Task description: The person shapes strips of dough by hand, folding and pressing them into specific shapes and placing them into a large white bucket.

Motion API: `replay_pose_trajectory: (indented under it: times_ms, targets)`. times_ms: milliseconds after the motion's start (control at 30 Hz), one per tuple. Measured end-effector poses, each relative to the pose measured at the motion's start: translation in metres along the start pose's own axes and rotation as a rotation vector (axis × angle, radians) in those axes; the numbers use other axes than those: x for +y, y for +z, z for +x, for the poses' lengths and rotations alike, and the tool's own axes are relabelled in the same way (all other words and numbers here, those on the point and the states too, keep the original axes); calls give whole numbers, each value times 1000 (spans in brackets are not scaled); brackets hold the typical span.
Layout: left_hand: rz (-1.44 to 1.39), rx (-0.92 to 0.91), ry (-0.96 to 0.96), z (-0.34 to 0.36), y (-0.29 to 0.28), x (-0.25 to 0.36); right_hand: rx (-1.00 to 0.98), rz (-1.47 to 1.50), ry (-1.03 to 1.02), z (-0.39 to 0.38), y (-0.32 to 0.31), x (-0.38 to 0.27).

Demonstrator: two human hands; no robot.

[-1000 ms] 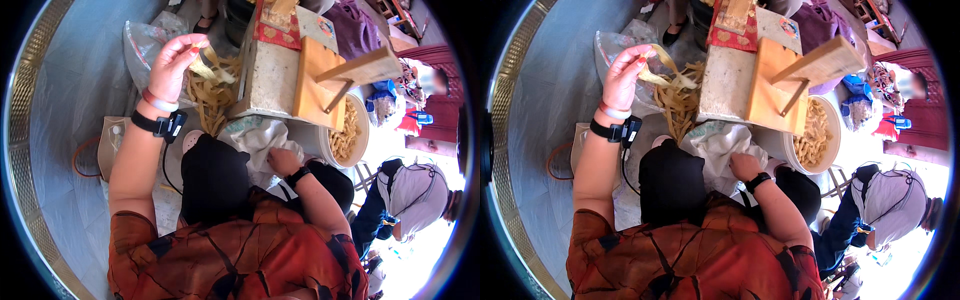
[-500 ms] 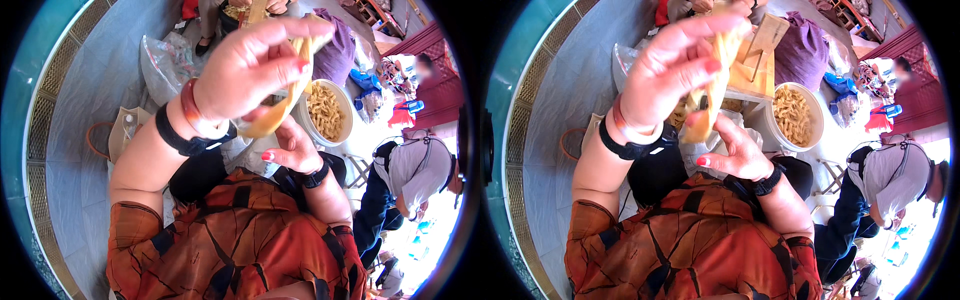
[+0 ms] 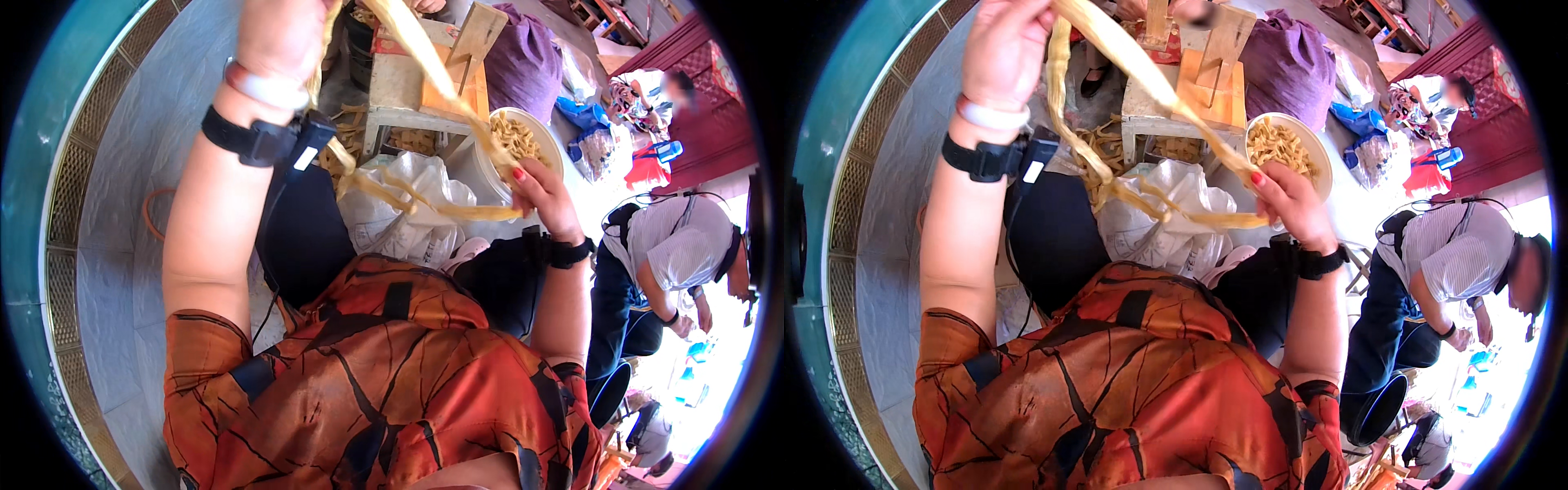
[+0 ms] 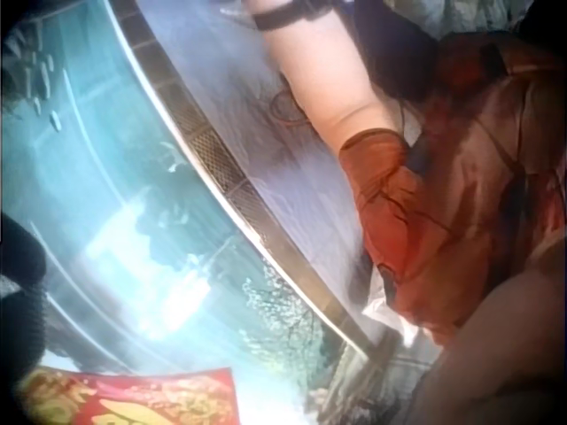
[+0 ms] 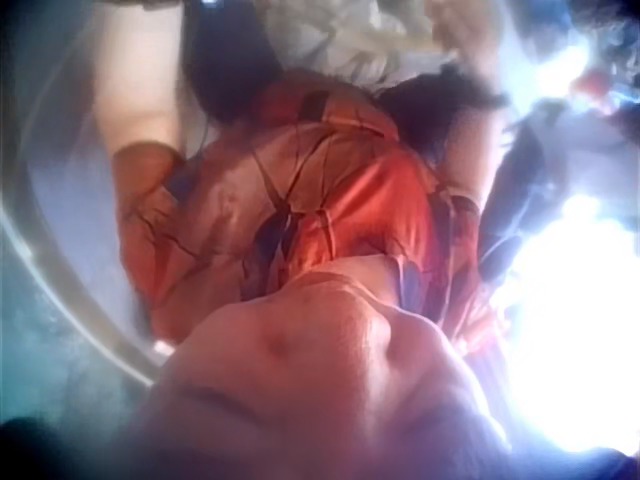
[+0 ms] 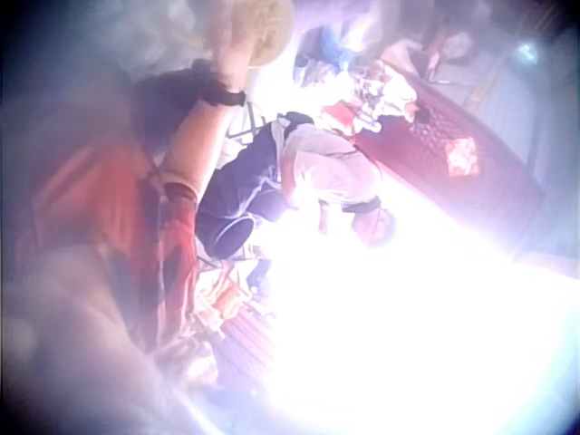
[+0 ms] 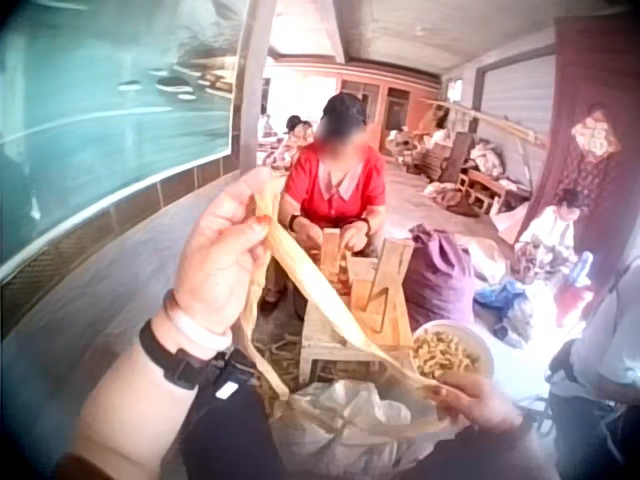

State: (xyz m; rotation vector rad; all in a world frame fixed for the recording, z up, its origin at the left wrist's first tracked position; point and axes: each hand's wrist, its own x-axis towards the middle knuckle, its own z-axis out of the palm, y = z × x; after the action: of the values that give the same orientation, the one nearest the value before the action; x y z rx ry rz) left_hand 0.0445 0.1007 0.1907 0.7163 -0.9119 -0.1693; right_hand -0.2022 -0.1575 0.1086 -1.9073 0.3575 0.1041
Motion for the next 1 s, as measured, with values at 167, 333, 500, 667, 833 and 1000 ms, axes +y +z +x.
replay_pose_trajectory:
  times_ms: [167, 333, 500, 667, 833, 1000]
  targets:
    - [372, -510, -212, -81, 34, -59, -150, 673, -141, 35, 46, 27]
    - [626, -799, -518, -173, 37, -107, -317, 965, 4, 58, 83, 7]
    - [-338, 76, -855, -176, 0, -116, -383, 752, -91, 46, 88, 7]
    - [-736, 508, -521, -93, -63, -94, -597, 305, 15, 32, 75, 33]
    - [-382, 560, -258, -49, -106, -61, -431, -374, 39, 36, 57, 120]
    - [96, 471, -210, -50, -86, -46, -467, -990, 176, 42, 93, 146]
